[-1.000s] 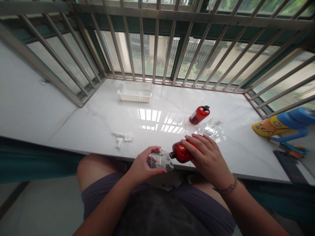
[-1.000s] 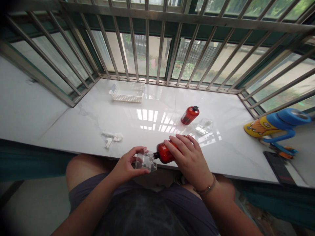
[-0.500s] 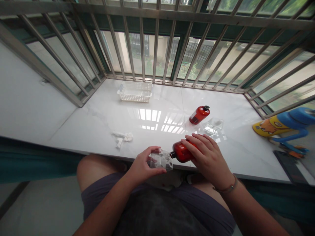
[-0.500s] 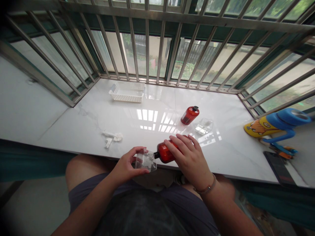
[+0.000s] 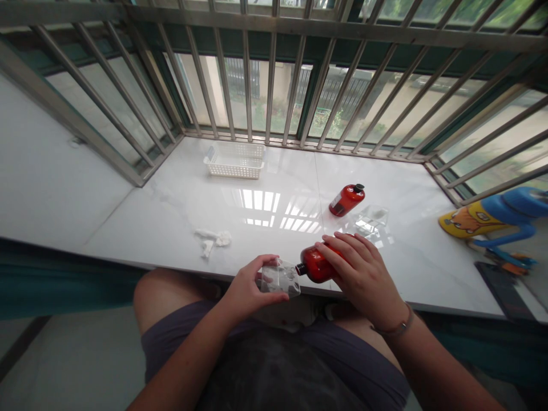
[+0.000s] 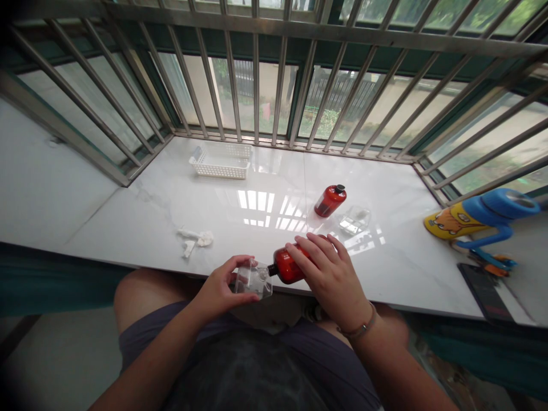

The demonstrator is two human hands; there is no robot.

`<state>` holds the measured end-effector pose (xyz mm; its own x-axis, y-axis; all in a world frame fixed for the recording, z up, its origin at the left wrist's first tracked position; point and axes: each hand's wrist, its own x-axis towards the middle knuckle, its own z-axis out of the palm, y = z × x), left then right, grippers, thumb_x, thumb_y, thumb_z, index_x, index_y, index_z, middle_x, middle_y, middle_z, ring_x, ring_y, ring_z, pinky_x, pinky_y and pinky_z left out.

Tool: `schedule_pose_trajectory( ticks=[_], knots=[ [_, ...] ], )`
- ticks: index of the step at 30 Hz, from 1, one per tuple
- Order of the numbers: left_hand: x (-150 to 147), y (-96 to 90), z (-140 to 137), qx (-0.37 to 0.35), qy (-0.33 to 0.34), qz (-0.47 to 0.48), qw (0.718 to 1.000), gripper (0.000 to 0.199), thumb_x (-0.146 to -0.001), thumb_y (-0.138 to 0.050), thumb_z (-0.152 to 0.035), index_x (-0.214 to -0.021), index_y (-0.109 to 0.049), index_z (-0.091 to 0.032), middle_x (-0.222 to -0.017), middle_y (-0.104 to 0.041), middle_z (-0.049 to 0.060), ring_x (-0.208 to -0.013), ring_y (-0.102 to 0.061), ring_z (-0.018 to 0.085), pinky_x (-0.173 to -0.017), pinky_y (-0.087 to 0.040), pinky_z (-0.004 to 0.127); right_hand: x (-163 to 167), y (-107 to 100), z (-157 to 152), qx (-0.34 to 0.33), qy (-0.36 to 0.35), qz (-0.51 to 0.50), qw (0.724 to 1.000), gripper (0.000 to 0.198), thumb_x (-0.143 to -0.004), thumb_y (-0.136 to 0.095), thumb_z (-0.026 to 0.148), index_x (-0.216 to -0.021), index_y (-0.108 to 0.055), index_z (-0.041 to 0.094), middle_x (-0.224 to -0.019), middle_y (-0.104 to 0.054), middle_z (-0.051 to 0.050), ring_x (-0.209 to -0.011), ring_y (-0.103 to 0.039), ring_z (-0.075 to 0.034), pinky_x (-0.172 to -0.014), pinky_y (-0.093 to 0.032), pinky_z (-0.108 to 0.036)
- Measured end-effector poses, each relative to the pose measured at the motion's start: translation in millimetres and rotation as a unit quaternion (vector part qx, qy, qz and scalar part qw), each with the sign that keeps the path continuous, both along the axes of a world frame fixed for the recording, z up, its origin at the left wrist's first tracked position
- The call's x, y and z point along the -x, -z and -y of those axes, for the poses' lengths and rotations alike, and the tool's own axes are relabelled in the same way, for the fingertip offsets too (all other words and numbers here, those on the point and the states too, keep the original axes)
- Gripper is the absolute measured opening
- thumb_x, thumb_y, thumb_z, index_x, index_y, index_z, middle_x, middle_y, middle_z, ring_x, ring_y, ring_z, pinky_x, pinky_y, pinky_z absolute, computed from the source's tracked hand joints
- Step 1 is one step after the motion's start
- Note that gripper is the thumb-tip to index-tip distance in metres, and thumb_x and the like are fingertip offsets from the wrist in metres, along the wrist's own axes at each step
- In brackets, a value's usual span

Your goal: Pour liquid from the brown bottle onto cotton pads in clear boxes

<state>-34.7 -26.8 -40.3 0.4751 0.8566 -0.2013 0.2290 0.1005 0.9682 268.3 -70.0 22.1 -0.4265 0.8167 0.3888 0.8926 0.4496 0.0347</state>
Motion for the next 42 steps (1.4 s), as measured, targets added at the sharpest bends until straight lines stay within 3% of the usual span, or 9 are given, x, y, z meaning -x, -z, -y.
schedule_pose_trajectory(
  ticks=[42],
  knots=[
    [-2.1,0.5,-0.9,-0.008,-0.003,0.002,1.0,0.082,-0.067,-0.102,-0.044,-0.138,-0.065,-0.027,-0.138,-0.073,0.01,-0.119,-0.073,0.029,-0.096,-0.062,0.038,-1.2,-0.8,-1.4,-0.009,0.001,-0.001,1.0,0.057,-0.104,-0.063,0.012,-0.158,-0.055,0.029,-0.154,-0.067,-0.008,-0.144,-0.057,-0.033,-0.126,-0.039,-0.058]
  ],
)
